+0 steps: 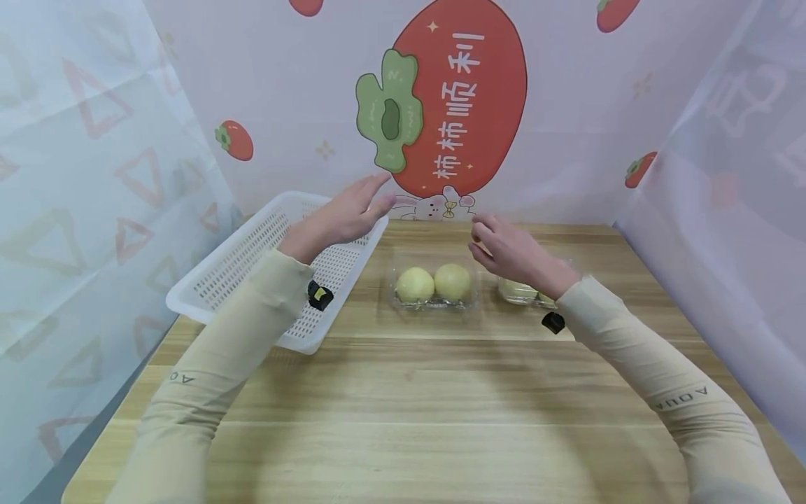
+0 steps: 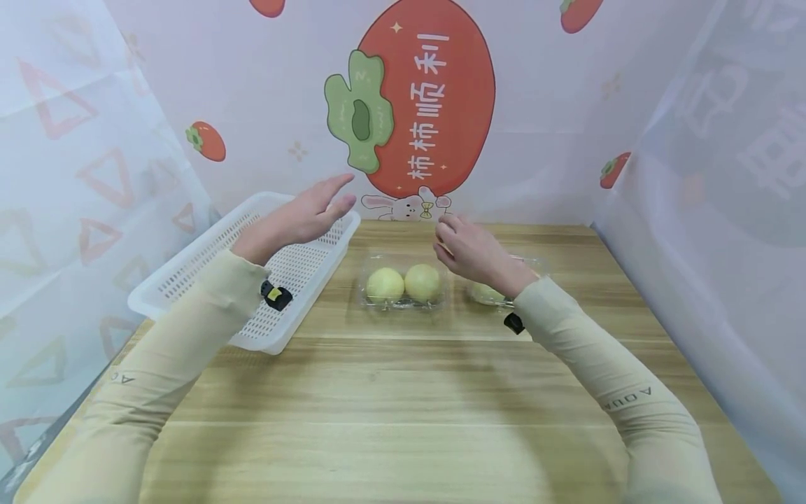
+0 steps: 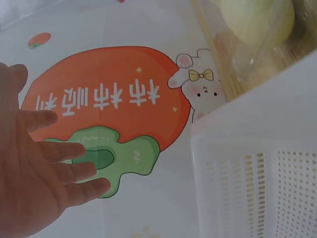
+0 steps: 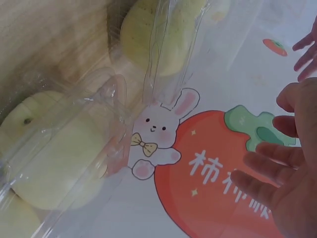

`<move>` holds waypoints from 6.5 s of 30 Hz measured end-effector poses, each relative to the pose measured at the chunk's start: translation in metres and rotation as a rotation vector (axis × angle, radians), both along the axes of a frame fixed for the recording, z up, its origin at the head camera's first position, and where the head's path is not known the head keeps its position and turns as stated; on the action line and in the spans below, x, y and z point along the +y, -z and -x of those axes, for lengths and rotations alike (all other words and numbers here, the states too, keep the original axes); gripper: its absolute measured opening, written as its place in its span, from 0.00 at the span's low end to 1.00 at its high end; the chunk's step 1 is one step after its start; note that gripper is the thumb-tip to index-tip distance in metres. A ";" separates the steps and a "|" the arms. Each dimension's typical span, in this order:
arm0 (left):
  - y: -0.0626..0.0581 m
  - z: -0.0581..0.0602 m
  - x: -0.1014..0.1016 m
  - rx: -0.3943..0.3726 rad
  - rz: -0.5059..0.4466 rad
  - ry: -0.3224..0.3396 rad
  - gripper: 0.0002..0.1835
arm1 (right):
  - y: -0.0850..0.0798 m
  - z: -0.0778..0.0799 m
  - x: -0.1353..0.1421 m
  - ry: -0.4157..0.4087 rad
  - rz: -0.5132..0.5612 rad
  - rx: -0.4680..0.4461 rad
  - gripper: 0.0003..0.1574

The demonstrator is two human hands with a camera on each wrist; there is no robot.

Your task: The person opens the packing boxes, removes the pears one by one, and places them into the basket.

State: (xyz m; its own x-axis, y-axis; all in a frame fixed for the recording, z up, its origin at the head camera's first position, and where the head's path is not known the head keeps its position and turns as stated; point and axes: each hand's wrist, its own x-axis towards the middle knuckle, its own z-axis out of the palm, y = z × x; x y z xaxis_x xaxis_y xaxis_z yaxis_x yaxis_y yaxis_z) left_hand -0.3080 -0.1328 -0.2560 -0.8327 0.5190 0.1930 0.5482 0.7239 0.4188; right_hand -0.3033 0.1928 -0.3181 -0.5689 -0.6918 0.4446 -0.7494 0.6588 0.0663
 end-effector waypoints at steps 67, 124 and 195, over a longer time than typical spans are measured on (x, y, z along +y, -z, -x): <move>0.112 -0.080 0.069 0.072 -0.247 -0.186 0.29 | 0.061 -0.038 -0.008 -0.173 -0.103 -0.110 0.14; 0.158 -0.060 0.046 -0.436 -0.246 -0.143 0.59 | 0.061 -0.047 0.001 -0.113 -0.115 -0.100 0.11; 0.156 -0.064 0.068 -0.490 -0.330 -0.335 0.34 | 0.031 -0.050 -0.016 -0.089 -0.231 -0.106 0.12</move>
